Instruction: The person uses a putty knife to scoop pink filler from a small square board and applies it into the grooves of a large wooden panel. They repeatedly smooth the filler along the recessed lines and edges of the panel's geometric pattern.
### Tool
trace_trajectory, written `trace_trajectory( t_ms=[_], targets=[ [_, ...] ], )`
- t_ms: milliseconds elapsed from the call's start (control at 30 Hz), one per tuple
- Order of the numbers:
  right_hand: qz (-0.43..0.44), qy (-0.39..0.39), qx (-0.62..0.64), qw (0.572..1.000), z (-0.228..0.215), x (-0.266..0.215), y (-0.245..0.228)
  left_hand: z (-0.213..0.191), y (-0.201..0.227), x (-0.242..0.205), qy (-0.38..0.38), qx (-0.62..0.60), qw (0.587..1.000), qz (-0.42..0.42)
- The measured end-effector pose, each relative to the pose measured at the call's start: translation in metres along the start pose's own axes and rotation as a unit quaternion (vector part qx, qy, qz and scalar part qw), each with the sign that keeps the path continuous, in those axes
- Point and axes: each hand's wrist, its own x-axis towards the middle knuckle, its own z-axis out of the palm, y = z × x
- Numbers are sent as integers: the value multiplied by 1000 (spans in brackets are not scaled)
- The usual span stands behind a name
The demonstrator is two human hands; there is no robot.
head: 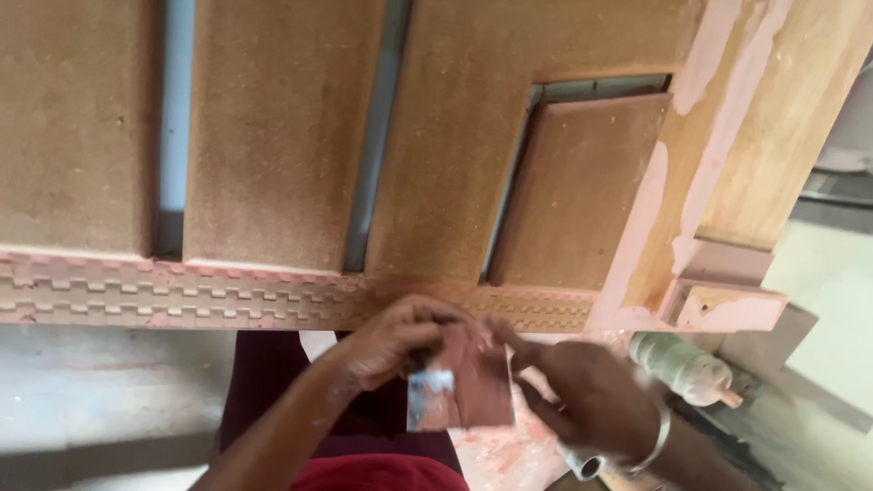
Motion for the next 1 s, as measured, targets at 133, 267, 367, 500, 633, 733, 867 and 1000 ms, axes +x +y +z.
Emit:
trace_trajectory(
  t_ms=[133, 267, 367, 500, 633, 733, 867, 1000],
  targets=[
    [-13, -24, -47, 999, 18, -20, 2, -3, -8, 4, -50, -66, 996, 13],
    [-19, 5, -79, 997, 12, -28, 9, -13, 9, 2, 13, 48, 998, -50],
    [25, 89, 31, 995, 20, -30, 11, -9, 22, 8, -15, 178, 982, -61],
    [-14, 125, 74, 989, 46, -35, 33, 1, 42, 27, 19, 219, 974, -64],
    [121, 135, 341, 922, 62, -32, 66, -13, 64, 27, 112, 214, 967, -77],
    [244, 92, 336, 905, 76, -6, 86, -24, 66, 21, 66, 154, 986, 11],
    [174, 134, 150, 964, 93, 26, 96, -37, 61, 1, 99, 163, 982, 20],
    [201, 62, 198, 957, 86, 25, 102, -44, 53, -14, 120, 197, 973, 13]
  ],
)
